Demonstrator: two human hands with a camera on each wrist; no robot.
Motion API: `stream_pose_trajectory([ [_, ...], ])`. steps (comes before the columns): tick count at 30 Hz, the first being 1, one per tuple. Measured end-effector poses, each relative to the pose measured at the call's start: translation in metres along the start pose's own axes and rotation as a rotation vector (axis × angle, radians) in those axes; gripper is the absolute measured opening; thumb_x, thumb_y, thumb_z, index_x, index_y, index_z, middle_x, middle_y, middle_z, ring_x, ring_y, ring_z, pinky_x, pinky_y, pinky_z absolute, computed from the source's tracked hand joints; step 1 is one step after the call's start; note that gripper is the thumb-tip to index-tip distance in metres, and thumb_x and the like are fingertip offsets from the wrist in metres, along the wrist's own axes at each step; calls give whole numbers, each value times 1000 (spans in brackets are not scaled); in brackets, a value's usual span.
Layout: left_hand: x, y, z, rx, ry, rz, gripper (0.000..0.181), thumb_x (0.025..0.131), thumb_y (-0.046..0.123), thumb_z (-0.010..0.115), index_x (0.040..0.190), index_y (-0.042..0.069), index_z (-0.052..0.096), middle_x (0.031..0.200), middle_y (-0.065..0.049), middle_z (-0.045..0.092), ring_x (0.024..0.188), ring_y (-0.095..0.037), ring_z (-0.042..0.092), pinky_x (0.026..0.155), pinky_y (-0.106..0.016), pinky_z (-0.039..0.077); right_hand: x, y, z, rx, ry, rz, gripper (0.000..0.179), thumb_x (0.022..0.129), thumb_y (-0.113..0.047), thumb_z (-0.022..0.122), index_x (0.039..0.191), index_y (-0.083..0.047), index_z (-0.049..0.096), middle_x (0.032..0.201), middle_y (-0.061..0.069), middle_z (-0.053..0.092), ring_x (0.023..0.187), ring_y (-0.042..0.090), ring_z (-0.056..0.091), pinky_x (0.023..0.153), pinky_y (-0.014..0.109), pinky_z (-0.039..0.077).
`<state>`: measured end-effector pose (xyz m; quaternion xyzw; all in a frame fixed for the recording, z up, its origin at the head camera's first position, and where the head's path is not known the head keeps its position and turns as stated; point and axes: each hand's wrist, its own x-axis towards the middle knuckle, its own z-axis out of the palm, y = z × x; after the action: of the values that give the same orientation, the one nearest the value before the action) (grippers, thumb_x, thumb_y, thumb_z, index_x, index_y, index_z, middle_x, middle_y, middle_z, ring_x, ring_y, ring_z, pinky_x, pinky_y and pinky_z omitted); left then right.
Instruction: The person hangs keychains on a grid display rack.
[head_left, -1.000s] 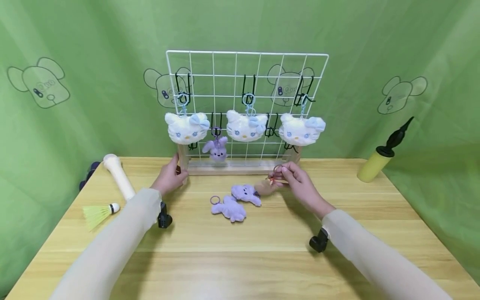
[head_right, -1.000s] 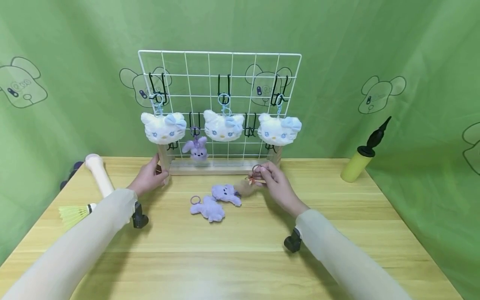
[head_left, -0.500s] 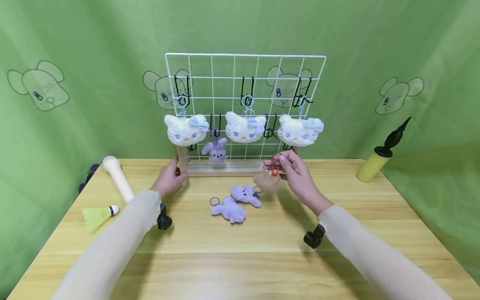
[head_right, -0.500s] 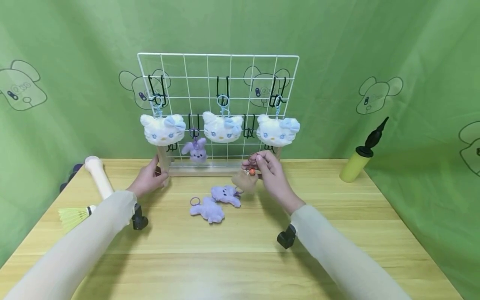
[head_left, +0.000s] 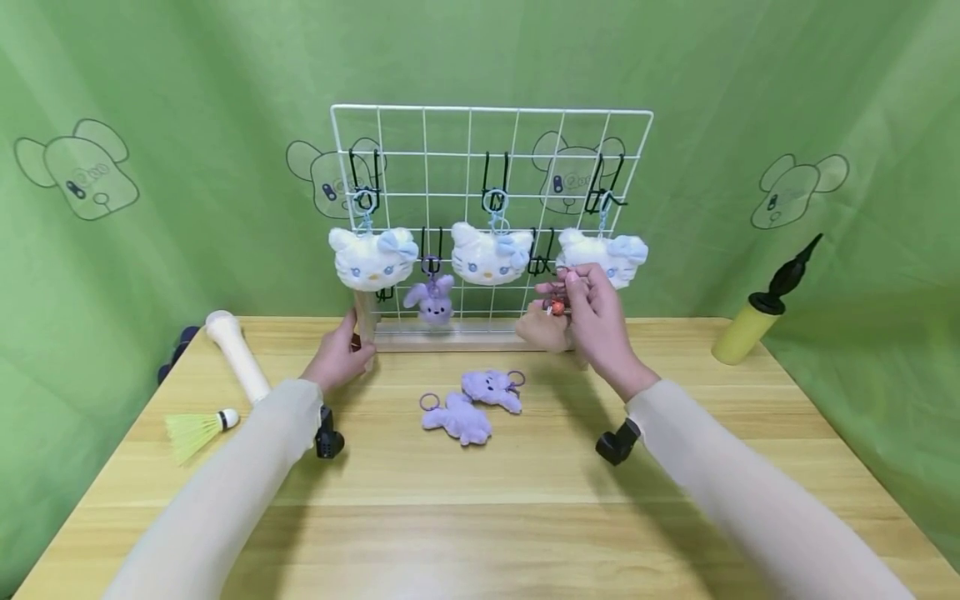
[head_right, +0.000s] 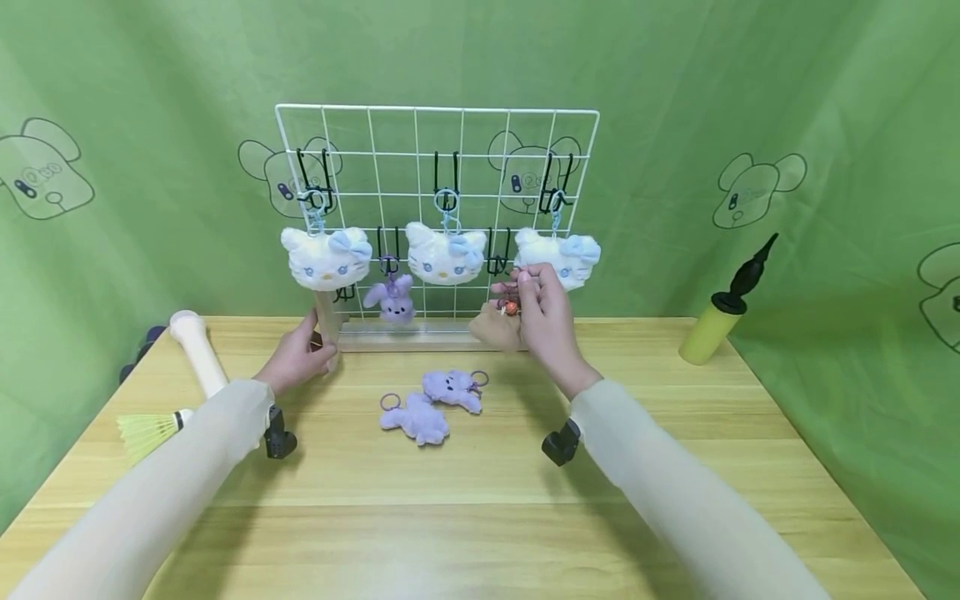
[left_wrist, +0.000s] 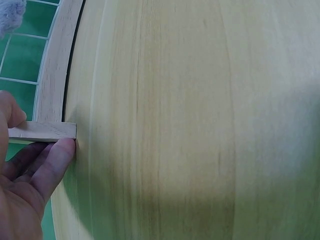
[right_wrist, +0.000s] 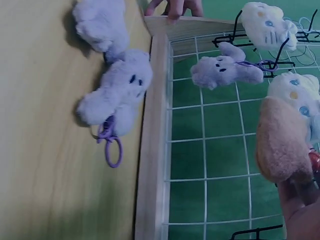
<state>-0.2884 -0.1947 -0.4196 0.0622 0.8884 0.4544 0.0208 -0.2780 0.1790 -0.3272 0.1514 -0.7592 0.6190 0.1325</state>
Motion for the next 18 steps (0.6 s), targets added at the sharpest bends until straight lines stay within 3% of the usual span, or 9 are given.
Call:
stream_pose_trajectory([
  [4, 0, -1, 0, -3, -2, -1, 80, 102, 6, 56, 166, 0, 10, 137, -39, 57, 105, -41, 69, 77, -33, 67, 5, -1, 3, -14, 9, 32, 31, 114, -15, 35, 127, 11, 46, 126, 35, 66, 97, 3, 72, 83, 15, 62],
  [10, -1, 1, 0, 3, 0, 1, 79, 102, 5, 55, 166, -1, 9, 136, -40, 57, 103, -40, 69, 76, -32, 67, 10, 2, 6, -39, 12, 89, 34, 114, -14, 34, 131, 13, 44, 130, 34, 66, 95, 2, 71, 79, 15, 62],
  [14, -1, 1, 0, 2, -2, 2, 80, 102, 5, 55, 166, -1, 9, 137, -40, 57, 104, -41, 69, 78, -34, 67, 11, 6, 6, -106, 13, 81, 34, 113, -15, 37, 131, 13, 47, 127, 32, 68, 102, 9, 71, 79, 14, 62],
  [18, -1, 1, 0, 7, 2, -2, 80, 102, 6, 56, 167, 0, 8, 137, -39, 57, 106, -41, 69, 78, -34, 67, 9, 9, 6, -176, 9, 65, 34, 113, -16, 40, 129, 12, 51, 123, 31, 69, 105, 24, 72, 80, 15, 63],
])
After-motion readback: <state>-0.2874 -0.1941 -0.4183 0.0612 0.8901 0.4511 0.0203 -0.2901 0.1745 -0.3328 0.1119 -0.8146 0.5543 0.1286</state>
